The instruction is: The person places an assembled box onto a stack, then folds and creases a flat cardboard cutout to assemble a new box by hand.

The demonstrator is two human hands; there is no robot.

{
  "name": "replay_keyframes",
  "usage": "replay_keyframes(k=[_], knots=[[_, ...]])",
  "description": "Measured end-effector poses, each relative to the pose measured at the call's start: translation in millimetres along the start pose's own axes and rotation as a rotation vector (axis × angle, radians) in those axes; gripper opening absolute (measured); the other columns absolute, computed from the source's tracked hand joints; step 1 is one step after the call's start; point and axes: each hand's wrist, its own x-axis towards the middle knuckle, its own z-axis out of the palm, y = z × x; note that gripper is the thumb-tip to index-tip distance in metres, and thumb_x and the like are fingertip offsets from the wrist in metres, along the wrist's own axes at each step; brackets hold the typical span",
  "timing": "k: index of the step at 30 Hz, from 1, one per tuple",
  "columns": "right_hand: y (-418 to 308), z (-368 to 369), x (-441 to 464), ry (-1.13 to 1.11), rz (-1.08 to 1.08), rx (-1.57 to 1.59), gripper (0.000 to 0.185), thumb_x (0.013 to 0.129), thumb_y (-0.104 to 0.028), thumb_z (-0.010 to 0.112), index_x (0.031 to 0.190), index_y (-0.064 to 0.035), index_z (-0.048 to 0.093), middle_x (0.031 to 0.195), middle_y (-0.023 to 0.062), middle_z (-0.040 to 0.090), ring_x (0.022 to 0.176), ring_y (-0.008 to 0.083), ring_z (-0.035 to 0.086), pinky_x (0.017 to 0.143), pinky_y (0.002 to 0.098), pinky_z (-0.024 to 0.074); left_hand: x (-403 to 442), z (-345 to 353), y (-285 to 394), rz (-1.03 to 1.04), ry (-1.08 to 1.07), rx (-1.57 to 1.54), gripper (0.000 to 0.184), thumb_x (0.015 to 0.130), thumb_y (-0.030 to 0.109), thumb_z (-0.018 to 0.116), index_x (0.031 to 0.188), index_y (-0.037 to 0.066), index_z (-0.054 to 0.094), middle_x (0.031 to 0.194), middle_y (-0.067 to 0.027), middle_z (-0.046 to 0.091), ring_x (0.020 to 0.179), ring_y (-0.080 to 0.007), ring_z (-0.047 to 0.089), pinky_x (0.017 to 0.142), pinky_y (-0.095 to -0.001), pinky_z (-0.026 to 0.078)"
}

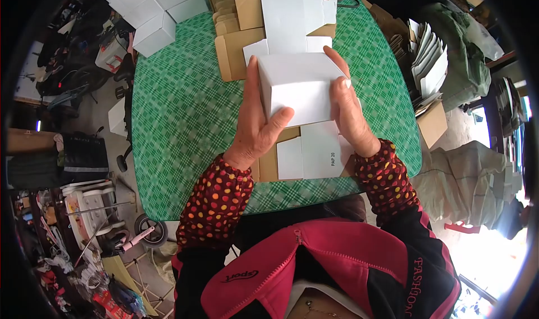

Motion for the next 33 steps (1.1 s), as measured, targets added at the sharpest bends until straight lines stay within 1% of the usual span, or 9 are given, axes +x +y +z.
replay_keyframes(k=[1,5,6,10,15,21,25,30,33], knots=[[2.7,-0.7,-0.2,0.02,0.017,0.017,0.073,0.101,-0.051,0.04,0.156,-0.006,0.02,0.144,0.0271,0.041,0.123,0.0347,0.049,0.104,0.048,0.0407,-1.2,3.1,-0.4,0.003,-0.003,-0.004,0.096,0.095,0.041,0.06,0.157,-0.002,0.001,0.157,-0.0279,0.02,0.14,-0.0393,0.034,0.113,-0.049,0.033],[8.9,4.4,3.8,0.116,-0.017,0.182,0.074,0.102,-0.057,0.026,0.155,-0.0054,0.029,0.148,0.0274,0.04,0.125,0.0355,0.049,0.103,0.0464,0.0428,-5.7,13.5,0.5,0.053,0.005,0.054,0.099,0.094,0.04,0.063,0.157,-0.004,0.0,0.152,-0.028,0.025,0.136,-0.0408,0.038,0.111,-0.0499,0.035],[10.0,4.4,3.7,0.118,-0.017,0.181,0.074,0.102,-0.057,0.026,0.155,-0.0054,0.029,0.148,0.0274,0.04,0.125,0.0355,0.049,0.103,0.0464,0.0428,-6.0,14.4,-0.3,0.053,0.003,0.052,0.099,0.094,0.04,0.063,0.157,-0.004,0.0,0.152,-0.028,0.025,0.136,-0.0408,0.038,0.111,-0.0499,0.035],[13.1,4.3,2.2,0.183,-0.041,0.105,0.073,0.102,-0.056,0.024,0.15,-0.0035,0.038,0.149,0.0261,0.042,0.126,0.0355,0.049,0.103,0.0449,0.0428,-8.8,17.4,-2.6,0.071,0.001,0.118,0.103,0.092,0.041,0.066,0.157,-0.003,0.0,0.149,-0.0279,0.027,0.132,-0.0417,0.04,0.109,-0.0498,0.038],[15.1,6.5,3.1,0.21,-0.054,0.115,0.072,0.102,-0.056,0.025,0.148,-0.0029,0.041,0.143,0.0239,0.049,0.124,0.0347,0.051,0.103,0.0443,0.0428,-6.8,16.4,1.4,0.051,-0.007,0.067,0.107,0.09,0.046,0.069,0.157,-0.003,0.001,0.15,-0.0279,0.025,0.132,-0.0413,0.039,0.11,-0.0506,0.037],[16.1,15.9,-0.6,0.202,-0.102,0.044,0.072,0.102,-0.055,0.025,0.146,-0.0006,0.042,0.141,0.0225,0.05,0.124,0.0341,0.051,0.105,0.0443,0.0411,-6.8,13.8,3.1,0.069,0.08,0.003,0.109,0.087,0.051,0.071,0.157,-0.002,0.005,0.147,-0.0274,0.031,0.128,-0.0391,0.045,0.106,-0.0476,0.042],[24.6,16.5,0.3,0.159,-0.178,-0.081,0.072,0.101,-0.053,0.028,0.145,0.0025,0.041,0.14,0.0214,0.05,0.124,0.0338,0.05,0.107,0.0441,0.0384,-10.5,10.7,3.7,-0.062,0.11,0.069,0.104,0.089,0.05,0.068,0.158,0.003,0.006,0.149,-0.0238,0.036,0.128,-0.0349,0.05,0.104,-0.0422,0.045],[24.6,15.7,0.6,0.162,-0.287,-0.089,0.072,0.101,-0.052,0.03,0.144,0.0048,0.041,0.141,0.0214,0.049,0.125,0.0336,0.049,0.108,0.0443,0.0356,-11.2,9.8,8.9,-0.04,0.115,0.122,0.101,0.088,0.051,0.069,0.157,0.003,0.013,0.145,-0.0218,0.042,0.122,-0.0336,0.054,0.102,-0.0422,0.047],[27.5,14.0,0.1,0.16,-0.293,-0.098,0.073,0.101,-0.052,0.03,0.145,0.0047,0.04,0.143,0.0213,0.048,0.126,0.034,0.048,0.109,0.045,0.0355,-11.5,10.5,6.6,-0.032,0.111,0.135,0.1,0.089,0.052,0.068,0.156,0.003,0.014,0.145,-0.0218,0.042,0.123,-0.0334,0.053,0.102,-0.0429,0.047]])
